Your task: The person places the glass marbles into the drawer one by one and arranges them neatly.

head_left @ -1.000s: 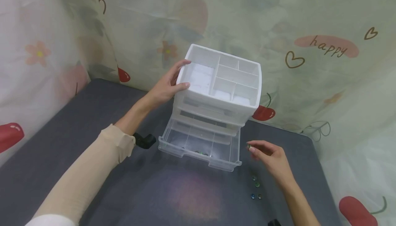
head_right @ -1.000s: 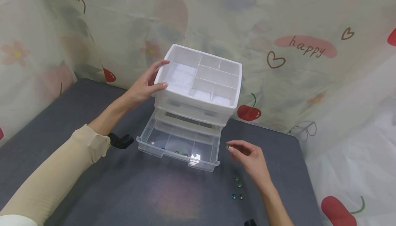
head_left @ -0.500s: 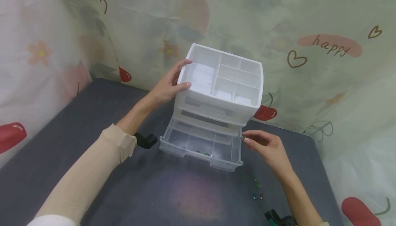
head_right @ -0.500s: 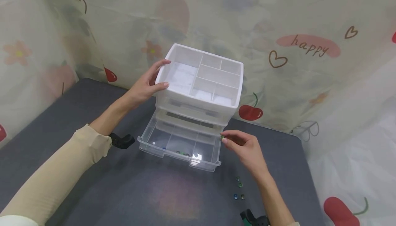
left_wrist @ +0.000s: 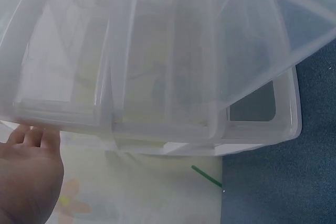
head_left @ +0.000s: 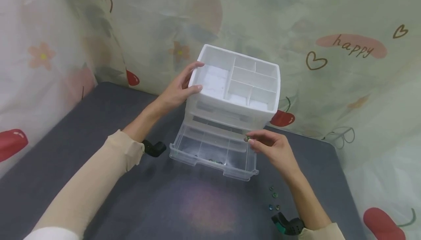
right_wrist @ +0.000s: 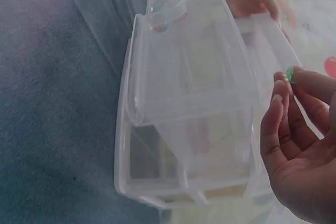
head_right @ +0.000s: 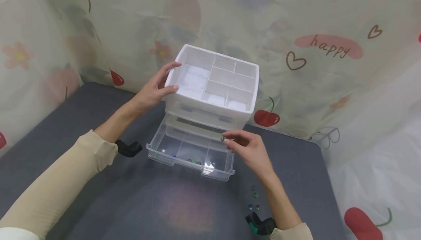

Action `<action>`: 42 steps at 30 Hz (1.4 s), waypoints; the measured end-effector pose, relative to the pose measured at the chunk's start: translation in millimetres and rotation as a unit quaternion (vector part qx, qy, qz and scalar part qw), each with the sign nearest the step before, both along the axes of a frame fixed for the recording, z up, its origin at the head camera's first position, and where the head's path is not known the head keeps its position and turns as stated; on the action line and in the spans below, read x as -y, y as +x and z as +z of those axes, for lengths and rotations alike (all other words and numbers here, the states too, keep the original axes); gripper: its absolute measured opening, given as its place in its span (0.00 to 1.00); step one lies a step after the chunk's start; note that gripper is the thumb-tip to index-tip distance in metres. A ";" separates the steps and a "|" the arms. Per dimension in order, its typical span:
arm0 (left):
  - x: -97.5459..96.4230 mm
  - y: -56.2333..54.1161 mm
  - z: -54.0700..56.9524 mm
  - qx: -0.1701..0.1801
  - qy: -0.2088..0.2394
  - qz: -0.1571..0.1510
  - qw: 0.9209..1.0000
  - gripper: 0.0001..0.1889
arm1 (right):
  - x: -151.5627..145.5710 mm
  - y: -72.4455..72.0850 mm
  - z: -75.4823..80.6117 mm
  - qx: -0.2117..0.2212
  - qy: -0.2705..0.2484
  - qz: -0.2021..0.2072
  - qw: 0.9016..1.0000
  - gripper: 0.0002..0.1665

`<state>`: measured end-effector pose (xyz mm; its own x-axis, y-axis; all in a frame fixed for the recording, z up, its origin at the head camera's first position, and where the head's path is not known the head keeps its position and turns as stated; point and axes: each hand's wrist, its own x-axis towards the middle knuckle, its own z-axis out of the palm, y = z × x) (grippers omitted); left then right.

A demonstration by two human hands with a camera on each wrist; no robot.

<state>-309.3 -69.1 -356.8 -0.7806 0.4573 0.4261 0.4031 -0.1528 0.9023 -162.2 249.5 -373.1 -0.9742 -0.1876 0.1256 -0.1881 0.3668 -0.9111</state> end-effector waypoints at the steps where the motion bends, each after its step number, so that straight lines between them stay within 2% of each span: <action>1: 0.2 -0.2 0.6 -0.001 -0.001 0.000 1.000 0.33 | 2.0 -1.3 0.7 -0.001 0.000 0.003 1.000 0.15; 7: 0.5 -1.8 1.9 -0.003 0.001 0.005 1.000 0.32 | 17.8 -12.1 4.4 -0.012 0.011 0.030 0.999 0.14; 16: -0.2 -2.9 0.6 -0.010 -0.009 0.012 1.000 0.32 | 44.4 -23.1 4.9 0.014 0.017 0.073 0.997 0.14; 22: -1.8 -2.9 0.5 -0.005 -0.006 0.007 1.000 0.31 | 57.4 -32.3 0.2 0.023 0.006 0.099 0.995 0.14; 30: -0.5 -0.4 -0.4 0.005 0.003 0.000 1.000 0.30 | 75.6 -40.7 -5.1 0.040 0.028 0.129 0.990 0.14; 42: -0.8 -1.2 -1.3 0.008 0.012 -0.009 1.000 0.30 | 97.9 -49.7 -14.6 0.099 0.058 0.134 0.984 0.13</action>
